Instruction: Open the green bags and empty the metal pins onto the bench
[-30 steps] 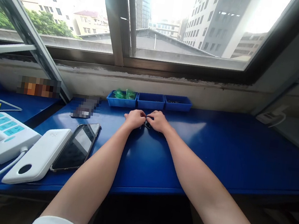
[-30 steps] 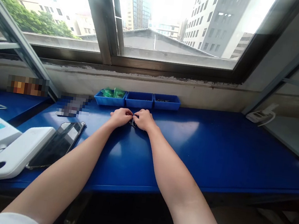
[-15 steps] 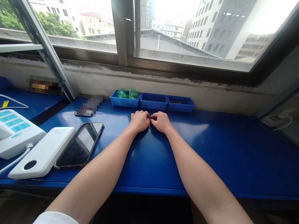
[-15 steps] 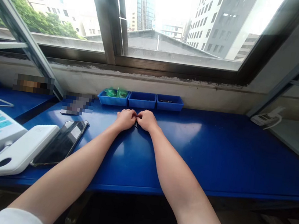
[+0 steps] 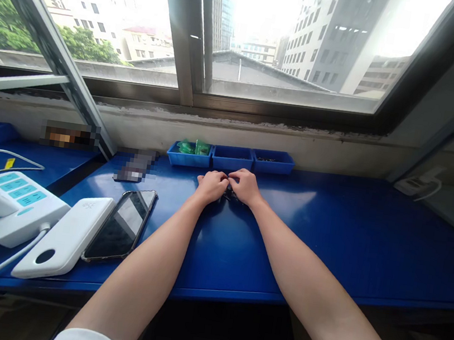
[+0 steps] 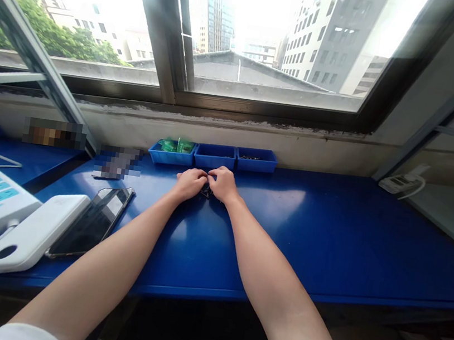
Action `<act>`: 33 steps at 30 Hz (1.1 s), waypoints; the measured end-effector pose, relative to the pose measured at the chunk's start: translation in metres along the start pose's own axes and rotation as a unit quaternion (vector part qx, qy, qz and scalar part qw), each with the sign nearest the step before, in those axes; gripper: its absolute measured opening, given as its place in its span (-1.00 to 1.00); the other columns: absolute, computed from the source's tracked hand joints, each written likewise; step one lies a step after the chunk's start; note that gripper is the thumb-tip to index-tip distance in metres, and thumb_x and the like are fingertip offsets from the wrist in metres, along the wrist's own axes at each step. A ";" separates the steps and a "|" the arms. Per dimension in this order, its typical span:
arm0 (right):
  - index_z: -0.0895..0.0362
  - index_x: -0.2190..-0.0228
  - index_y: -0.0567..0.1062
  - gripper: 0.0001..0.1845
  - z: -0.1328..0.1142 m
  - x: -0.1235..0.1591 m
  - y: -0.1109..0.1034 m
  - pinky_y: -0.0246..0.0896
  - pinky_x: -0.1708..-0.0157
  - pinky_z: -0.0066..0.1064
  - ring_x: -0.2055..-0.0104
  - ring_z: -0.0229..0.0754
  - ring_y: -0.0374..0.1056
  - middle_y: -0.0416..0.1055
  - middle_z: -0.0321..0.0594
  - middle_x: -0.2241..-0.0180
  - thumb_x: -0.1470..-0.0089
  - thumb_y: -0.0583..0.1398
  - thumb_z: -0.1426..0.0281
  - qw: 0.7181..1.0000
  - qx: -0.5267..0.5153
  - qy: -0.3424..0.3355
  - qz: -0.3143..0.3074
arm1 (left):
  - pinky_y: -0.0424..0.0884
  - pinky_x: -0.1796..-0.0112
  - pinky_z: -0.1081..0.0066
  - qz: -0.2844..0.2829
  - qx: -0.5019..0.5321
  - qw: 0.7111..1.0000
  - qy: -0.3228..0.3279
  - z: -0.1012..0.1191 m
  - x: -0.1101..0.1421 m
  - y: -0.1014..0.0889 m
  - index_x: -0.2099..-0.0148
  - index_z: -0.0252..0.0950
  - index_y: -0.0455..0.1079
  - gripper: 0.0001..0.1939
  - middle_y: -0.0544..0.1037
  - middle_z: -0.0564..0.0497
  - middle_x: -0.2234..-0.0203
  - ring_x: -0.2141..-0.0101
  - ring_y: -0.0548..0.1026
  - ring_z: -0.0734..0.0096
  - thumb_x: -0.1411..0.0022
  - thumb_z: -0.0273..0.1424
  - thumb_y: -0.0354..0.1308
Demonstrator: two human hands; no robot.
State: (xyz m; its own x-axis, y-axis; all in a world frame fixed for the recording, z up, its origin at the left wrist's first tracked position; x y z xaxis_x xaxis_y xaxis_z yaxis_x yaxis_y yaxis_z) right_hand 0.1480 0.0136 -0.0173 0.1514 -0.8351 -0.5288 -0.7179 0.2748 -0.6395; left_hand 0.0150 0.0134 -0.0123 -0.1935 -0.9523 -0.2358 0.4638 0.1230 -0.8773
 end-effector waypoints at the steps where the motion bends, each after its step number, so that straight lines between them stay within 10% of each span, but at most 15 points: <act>1: 0.17 0.33 0.58 -0.77 0.000 0.000 0.000 0.27 0.14 -0.41 0.27 -0.20 0.38 0.46 -0.15 0.31 -0.01 0.13 0.47 1.000 -0.005 -0.001 0.004 | 0.18 0.14 0.24 0.005 0.005 1.000 0.007 0.001 0.001 -0.001 0.21 -0.18 0.46 -0.68 0.52 -0.04 0.21 0.12 0.39 0.19 -0.19 -0.32 -0.12; 24: 0.12 0.59 0.34 -0.60 0.002 -0.002 -0.001 0.05 0.45 -0.42 0.49 -0.25 0.22 0.32 -0.25 0.57 -0.17 -0.07 0.23 0.999 -0.019 0.033 0.007 | 0.16 0.17 0.34 0.120 0.093 0.986 0.065 0.007 0.003 -0.007 0.29 -0.21 0.42 -0.79 0.55 0.04 0.33 0.24 0.45 0.36 -0.23 -0.32 -0.04; 33: 0.14 0.46 0.44 -0.74 -0.004 -0.001 -0.008 0.19 0.46 -0.45 0.48 -0.27 0.30 0.42 -0.28 0.51 0.08 0.17 0.19 0.959 -0.273 0.070 0.007 | 0.14 0.13 0.31 0.110 0.079 0.990 0.037 0.006 0.005 -0.010 0.31 -0.20 0.44 -0.74 0.53 0.05 0.32 0.21 0.44 0.36 -0.24 -0.37 -0.09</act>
Point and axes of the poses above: each hand's wrist, its own x-axis away from the middle knuckle, its own y-axis out of the palm, z = x × y, the point moved 2 cm from there along -x, towards the middle knuckle
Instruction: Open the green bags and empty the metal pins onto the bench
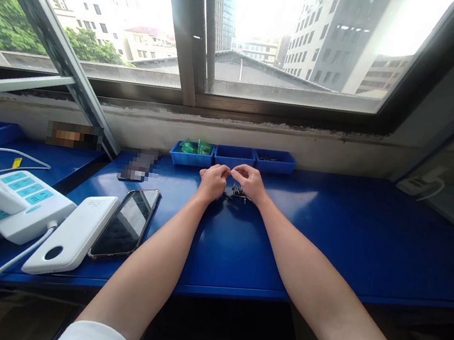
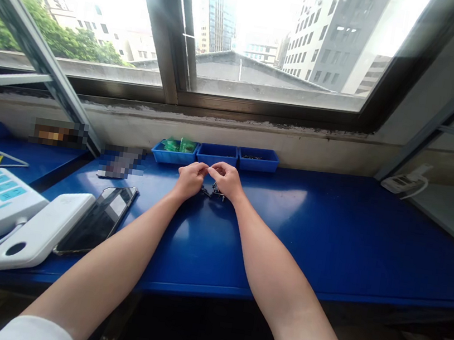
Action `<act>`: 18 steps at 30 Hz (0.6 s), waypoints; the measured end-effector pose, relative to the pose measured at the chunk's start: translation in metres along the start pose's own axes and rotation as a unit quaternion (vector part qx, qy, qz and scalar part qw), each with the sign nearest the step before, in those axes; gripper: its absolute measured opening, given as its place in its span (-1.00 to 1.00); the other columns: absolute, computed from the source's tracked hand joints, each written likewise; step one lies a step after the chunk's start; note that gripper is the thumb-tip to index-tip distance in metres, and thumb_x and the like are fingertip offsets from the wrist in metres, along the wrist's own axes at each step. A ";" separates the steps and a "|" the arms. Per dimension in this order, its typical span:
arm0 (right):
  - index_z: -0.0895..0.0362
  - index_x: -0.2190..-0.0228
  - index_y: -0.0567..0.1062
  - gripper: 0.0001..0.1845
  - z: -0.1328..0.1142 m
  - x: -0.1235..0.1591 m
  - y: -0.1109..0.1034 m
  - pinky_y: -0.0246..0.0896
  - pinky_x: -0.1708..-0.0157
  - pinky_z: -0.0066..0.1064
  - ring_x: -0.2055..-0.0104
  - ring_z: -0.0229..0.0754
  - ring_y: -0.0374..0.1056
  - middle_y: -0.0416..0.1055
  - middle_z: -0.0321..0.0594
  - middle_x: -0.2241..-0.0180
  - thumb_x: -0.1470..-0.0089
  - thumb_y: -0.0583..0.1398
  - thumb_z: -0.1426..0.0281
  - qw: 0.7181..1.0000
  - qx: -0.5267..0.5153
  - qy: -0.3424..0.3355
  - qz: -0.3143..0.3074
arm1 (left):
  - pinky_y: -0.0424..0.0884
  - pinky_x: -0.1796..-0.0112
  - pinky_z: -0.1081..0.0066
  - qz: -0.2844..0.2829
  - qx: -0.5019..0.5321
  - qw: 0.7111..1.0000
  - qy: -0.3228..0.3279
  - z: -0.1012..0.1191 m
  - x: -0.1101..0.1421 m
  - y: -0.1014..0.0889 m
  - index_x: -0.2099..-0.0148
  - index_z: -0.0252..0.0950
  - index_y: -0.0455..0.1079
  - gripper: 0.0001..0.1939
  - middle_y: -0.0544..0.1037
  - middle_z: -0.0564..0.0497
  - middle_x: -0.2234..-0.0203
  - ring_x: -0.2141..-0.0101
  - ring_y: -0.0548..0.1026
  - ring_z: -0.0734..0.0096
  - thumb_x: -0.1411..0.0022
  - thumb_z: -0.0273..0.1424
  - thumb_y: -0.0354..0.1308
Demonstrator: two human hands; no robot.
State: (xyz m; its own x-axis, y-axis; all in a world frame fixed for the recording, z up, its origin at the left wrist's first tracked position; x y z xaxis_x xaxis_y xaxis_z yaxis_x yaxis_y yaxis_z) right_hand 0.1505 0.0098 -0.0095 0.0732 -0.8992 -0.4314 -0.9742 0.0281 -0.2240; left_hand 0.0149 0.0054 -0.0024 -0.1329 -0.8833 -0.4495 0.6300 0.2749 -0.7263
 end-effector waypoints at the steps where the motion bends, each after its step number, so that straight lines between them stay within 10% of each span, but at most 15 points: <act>1: 0.15 0.47 0.44 -0.73 0.000 0.000 -0.001 0.21 0.46 -0.44 0.48 -0.26 0.31 0.42 -0.27 0.52 0.09 0.18 0.18 1.000 -0.022 0.009 0.001 | 0.15 0.12 0.32 -0.003 0.004 1.000 0.002 0.001 0.000 -0.001 0.28 -0.19 0.45 -0.73 0.53 0.05 0.30 0.19 0.43 0.36 -0.25 -0.35 -0.09; 8: 0.16 0.39 0.50 -0.75 -0.006 0.005 -0.001 0.29 0.32 -0.38 0.35 -0.19 0.39 0.50 -0.21 0.42 0.07 0.15 0.25 0.998 -0.036 0.030 0.047 | 0.17 0.06 0.32 0.050 0.028 0.997 -0.044 -0.001 -0.003 -0.005 -0.06 -0.22 0.30 -0.63 0.52 -0.01 0.18 0.12 0.43 0.32 -0.27 -0.29 -0.13; 18: 0.10 0.22 0.53 -0.68 -0.015 0.010 0.002 0.19 0.04 -0.26 0.05 -0.08 0.23 0.50 -0.23 0.23 0.03 0.09 0.42 0.958 0.258 -0.033 0.124 | 0.19 0.09 0.22 0.125 -0.044 0.980 -0.147 -0.017 -0.005 -0.015 0.15 -0.24 0.36 -0.74 0.51 -0.07 0.21 0.14 0.43 0.21 -0.13 -0.42 -0.06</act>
State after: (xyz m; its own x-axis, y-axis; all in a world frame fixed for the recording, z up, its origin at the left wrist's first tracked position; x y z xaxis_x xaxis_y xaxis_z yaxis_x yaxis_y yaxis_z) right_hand 0.1463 -0.0054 -0.0013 -0.1168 -0.8079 -0.5777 -0.7293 0.4646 -0.5023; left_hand -0.0073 0.0120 0.0017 0.2519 -0.8516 -0.4597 0.5449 0.5174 -0.6598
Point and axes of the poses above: each hand's wrist, its own x-axis away from the middle knuckle, its own y-axis out of the palm, z = x × y, the point moved 2 cm from there along -x, towards the middle knuckle
